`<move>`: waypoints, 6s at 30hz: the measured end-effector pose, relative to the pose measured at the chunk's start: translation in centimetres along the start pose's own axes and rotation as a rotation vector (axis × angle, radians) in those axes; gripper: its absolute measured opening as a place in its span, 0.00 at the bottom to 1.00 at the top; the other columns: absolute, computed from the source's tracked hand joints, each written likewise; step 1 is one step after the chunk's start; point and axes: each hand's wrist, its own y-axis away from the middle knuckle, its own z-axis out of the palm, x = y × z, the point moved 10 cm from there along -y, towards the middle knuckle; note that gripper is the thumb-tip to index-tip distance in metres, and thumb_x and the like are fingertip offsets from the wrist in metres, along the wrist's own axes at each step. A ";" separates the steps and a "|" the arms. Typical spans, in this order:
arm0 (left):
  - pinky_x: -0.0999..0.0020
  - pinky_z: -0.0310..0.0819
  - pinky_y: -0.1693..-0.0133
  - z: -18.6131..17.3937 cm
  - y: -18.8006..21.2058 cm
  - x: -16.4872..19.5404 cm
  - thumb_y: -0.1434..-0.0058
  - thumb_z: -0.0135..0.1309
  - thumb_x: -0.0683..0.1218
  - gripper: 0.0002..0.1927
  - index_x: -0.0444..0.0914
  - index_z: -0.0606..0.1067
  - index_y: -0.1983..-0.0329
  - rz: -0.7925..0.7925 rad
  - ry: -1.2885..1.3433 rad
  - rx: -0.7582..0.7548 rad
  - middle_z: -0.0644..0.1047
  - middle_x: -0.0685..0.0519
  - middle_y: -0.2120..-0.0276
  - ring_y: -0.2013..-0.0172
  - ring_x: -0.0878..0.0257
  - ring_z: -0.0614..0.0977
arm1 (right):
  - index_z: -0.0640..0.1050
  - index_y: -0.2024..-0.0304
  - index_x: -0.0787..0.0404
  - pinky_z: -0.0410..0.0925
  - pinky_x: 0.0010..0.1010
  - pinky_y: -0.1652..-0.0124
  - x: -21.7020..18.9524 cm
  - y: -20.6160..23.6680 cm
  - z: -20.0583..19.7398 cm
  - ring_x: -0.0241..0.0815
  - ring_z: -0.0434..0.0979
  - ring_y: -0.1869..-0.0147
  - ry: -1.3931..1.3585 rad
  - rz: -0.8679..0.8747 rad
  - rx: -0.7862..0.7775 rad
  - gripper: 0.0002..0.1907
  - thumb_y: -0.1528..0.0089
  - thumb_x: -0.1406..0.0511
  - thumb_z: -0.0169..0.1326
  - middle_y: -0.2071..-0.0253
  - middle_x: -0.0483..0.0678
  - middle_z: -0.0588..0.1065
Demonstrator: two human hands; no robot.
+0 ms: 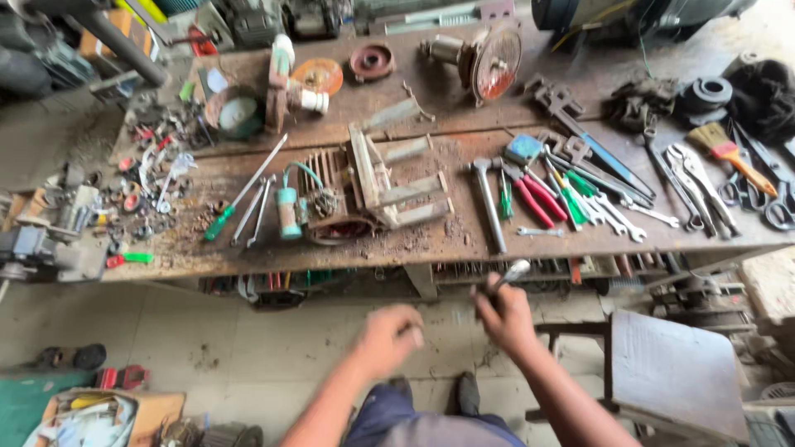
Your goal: The person works at a cluttered workbench fitting a small metal frame fixture together, positioning its bars and tightening fasteners. They pick up a wrench and hammer from the bench, use the wrench to tighten bolts on the frame, reposition the fixture, and finally lift and turn the assembled frame over on the bench.
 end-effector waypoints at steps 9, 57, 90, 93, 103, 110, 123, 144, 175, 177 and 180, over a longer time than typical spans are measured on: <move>0.66 0.72 0.69 -15.9 -16.3 3.2 0.34 0.55 0.46 0.05 0.41 0.80 0.60 0.236 -0.058 0.349 0.83 0.54 0.64 0.70 0.62 0.81 | 0.75 0.52 0.64 0.73 0.29 0.62 0.9 -7.4 4.7 0.40 0.82 0.61 -0.065 -0.110 0.218 0.08 0.30 0.66 0.51 0.64 0.51 0.81; 0.62 0.71 0.67 -13.8 -25.6 0.0 0.37 0.63 0.47 0.09 0.44 0.75 0.72 0.247 -0.426 0.424 0.77 0.57 0.76 0.74 0.60 0.79 | 0.73 0.63 0.59 0.64 0.43 0.60 0.7 -12.3 14.9 0.52 0.70 0.61 0.651 -0.650 -0.429 0.14 0.46 0.59 0.59 0.68 0.51 0.69; 0.66 0.73 0.72 -13.3 -25.4 -3.2 0.36 0.61 0.45 0.10 0.45 0.77 0.74 0.228 -0.554 0.534 0.81 0.55 0.75 0.74 0.63 0.81 | 0.70 0.48 0.67 0.69 0.42 0.45 1.9 -4.9 2.3 0.53 0.80 0.50 -0.954 0.317 -0.420 0.16 0.30 0.60 0.52 0.59 0.60 0.78; 0.65 0.74 0.69 -13.2 -26.3 -3.2 0.35 0.61 0.44 0.10 0.45 0.77 0.73 0.274 -0.512 0.533 0.80 0.55 0.76 0.74 0.63 0.81 | 0.71 0.48 0.66 0.69 0.40 0.47 2.4 -4.6 2.8 0.51 0.80 0.50 -0.888 0.342 -0.447 0.16 0.30 0.60 0.51 0.58 0.58 0.79; 0.63 0.79 0.59 -12.0 -12.7 5.0 0.29 0.56 0.40 0.02 0.36 0.77 0.58 0.467 -0.274 0.506 0.79 0.49 0.62 0.61 0.57 0.83 | 0.77 0.56 0.61 0.73 0.36 0.57 15.2 2.1 16.7 0.43 0.80 0.60 0.035 0.411 -0.874 0.10 0.40 0.68 0.59 0.63 0.51 0.80; 0.57 0.74 0.66 -6.1 7.0 -12.7 0.39 0.61 0.48 0.11 0.37 0.75 0.72 -0.290 -0.053 0.126 0.76 0.48 0.72 0.69 0.48 0.80 | 0.73 0.50 0.60 0.72 0.42 0.54 20.5 4.0 28.0 0.48 0.80 0.53 0.016 0.451 -0.964 0.22 0.42 0.62 0.66 0.57 0.53 0.79; 0.59 0.75 0.61 -4.4 38.8 -41.2 0.41 0.61 0.49 0.10 0.38 0.76 0.65 -1.520 0.142 0.092 0.79 0.50 0.68 0.65 0.51 0.82 | 0.75 0.48 0.60 0.71 0.46 0.54 26.2 -18.6 37.3 0.60 0.79 0.51 0.785 0.104 -0.384 0.19 0.40 0.63 0.58 0.52 0.59 0.79; 0.65 0.77 0.57 -6.9 -0.7 -24.5 0.43 0.61 0.52 0.15 0.41 0.79 0.57 -0.278 0.165 -0.328 0.82 0.54 0.60 0.59 0.60 0.83 | 0.77 0.46 0.56 0.70 0.46 0.45 14.7 2.8 13.9 0.58 0.75 0.42 0.765 0.390 -0.300 0.23 0.46 0.70 0.57 0.47 0.55 0.77; 0.71 0.73 0.62 -13.3 -24.6 -2.4 0.28 0.61 0.43 0.04 0.37 0.81 0.56 0.126 -0.482 0.366 0.80 0.50 0.63 0.65 0.61 0.81 | 0.80 0.53 0.57 0.70 0.44 0.51 16.1 -7.1 -29.7 0.57 0.73 0.47 0.854 0.311 0.451 0.14 0.41 0.64 0.63 0.55 0.54 0.74; 0.72 0.73 0.62 -13.5 -24.5 -2.6 0.28 0.61 0.43 0.04 0.36 0.81 0.56 0.116 -0.473 0.370 0.80 0.50 0.63 0.65 0.62 0.82 | 0.80 0.50 0.58 0.69 0.45 0.51 15.3 -7.0 -29.7 0.58 0.73 0.47 0.877 0.238 0.474 0.17 0.42 0.65 0.63 0.53 0.55 0.73; 0.72 0.73 0.63 -13.5 -24.6 -2.7 0.27 0.62 0.44 0.06 0.36 0.80 0.57 0.123 -0.469 0.382 0.80 0.50 0.63 0.65 0.63 0.82 | 0.79 0.49 0.59 0.69 0.44 0.50 15.5 -7.1 -29.9 0.58 0.73 0.47 0.861 0.253 0.461 0.17 0.41 0.65 0.62 0.53 0.55 0.73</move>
